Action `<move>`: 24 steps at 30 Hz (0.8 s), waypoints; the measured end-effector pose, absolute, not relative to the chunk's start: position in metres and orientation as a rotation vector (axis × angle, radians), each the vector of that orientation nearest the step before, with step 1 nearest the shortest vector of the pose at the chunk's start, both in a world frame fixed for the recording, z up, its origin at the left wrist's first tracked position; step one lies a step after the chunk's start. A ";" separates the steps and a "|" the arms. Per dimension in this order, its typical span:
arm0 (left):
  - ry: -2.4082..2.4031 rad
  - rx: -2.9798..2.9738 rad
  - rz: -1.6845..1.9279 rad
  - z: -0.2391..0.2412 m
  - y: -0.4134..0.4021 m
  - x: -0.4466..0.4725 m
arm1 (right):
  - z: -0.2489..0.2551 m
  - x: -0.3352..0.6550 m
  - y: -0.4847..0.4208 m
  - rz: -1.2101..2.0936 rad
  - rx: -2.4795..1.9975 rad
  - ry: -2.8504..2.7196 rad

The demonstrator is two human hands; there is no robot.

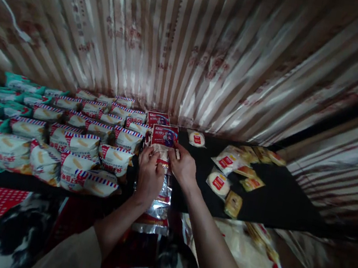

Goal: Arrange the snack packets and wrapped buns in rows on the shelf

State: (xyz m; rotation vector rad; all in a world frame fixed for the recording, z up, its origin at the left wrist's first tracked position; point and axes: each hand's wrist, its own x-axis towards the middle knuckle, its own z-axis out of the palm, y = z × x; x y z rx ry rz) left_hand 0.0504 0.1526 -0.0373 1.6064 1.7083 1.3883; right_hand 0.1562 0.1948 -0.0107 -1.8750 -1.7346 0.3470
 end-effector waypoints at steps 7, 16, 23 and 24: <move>1.757 1.620 1.346 -0.045 0.164 0.051 | -0.006 0.151 0.209 0.302 -1.932 -1.856; 1.724 1.612 1.393 -0.053 0.161 0.057 | -0.009 0.152 0.222 0.022 -1.823 -2.032; 1.730 1.681 1.431 -0.060 0.162 0.055 | -0.013 0.135 0.254 0.163 -1.724 -2.197; 1.739 1.691 1.420 -0.060 0.162 0.055 | -0.013 0.133 0.259 0.180 -1.732 -2.222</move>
